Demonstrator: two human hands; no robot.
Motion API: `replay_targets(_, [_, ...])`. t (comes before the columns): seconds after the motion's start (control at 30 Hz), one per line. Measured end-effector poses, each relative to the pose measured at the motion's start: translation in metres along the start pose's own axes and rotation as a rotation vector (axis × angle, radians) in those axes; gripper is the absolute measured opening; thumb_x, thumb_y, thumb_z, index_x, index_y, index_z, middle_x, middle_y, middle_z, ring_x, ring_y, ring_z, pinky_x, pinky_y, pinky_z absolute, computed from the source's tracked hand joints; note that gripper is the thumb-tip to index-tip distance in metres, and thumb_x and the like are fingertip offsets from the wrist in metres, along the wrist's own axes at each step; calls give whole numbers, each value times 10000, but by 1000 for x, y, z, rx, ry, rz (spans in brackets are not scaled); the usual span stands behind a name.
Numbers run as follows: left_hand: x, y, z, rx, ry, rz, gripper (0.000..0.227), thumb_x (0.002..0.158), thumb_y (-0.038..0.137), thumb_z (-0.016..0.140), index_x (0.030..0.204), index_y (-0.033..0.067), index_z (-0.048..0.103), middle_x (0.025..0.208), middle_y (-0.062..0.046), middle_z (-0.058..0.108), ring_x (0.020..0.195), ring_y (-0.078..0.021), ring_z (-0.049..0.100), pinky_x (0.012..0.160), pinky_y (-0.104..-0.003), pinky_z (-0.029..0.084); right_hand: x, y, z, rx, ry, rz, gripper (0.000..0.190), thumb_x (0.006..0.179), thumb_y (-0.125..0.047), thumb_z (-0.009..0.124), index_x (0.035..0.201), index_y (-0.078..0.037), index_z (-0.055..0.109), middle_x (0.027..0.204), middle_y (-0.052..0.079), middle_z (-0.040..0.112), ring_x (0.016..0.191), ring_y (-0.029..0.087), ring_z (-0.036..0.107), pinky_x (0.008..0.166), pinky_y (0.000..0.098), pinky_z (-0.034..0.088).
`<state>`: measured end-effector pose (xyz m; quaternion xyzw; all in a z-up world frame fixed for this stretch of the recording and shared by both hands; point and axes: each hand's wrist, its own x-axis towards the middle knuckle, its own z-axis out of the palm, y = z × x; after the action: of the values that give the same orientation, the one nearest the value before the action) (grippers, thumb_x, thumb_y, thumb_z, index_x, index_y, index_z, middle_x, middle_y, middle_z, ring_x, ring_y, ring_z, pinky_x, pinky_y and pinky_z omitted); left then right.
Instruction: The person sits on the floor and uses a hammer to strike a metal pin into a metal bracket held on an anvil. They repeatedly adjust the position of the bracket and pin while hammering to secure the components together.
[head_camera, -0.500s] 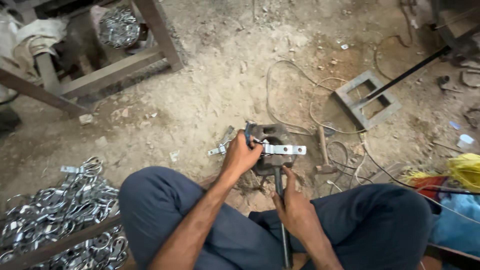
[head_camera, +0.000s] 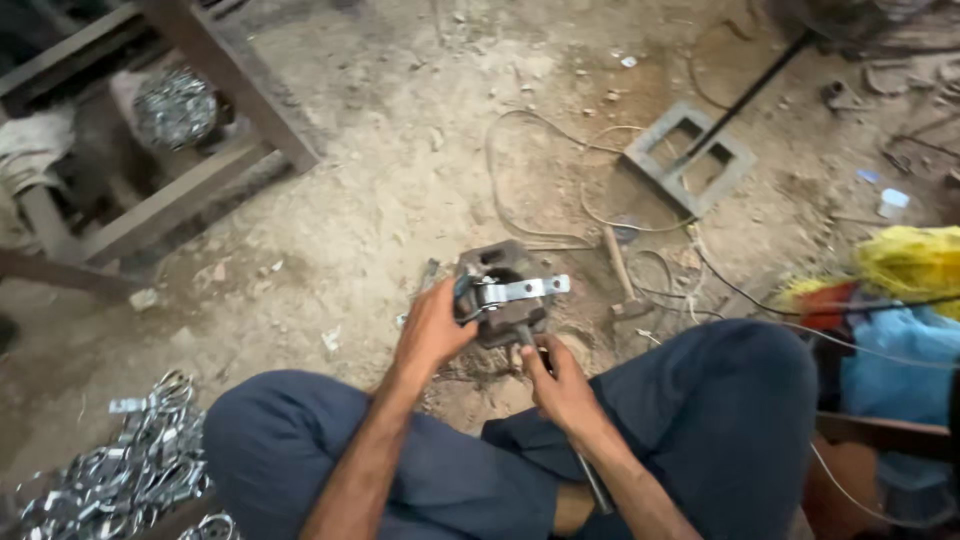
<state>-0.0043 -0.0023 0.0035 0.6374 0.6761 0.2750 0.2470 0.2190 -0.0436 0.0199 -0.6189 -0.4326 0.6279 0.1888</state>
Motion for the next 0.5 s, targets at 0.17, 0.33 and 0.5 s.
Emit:
replay_targets(0.17, [-12,6,-19,133,-26,200,470,641,8,807,1055,19,586,990,-198,667,986,-444,597,869,-515,466,-24,-25,-18,423,51,91,441,972,-361,569,1371,-184,504,743,-15,501,479,65,358,414,250,293])
replay_targets(0.33, [-13,11,-32,131,-31,396,527,623,-40,766,1111,27,578,1047,-186,660,1000,-436,585,867,-505,472,-30,-28,-46,669,100,27,349,1028,-385,491,1270,-136,522,753,-6,472,470,56,320,405,231,255])
replay_targets(0.5, [-12,29,-57,34,-45,171,364,804,-70,677,1150,7,589,1046,-205,624,985,-415,621,818,-454,500,-33,-36,-50,756,79,101,357,1043,-390,457,1268,-128,547,729,-23,411,484,49,301,420,226,248])
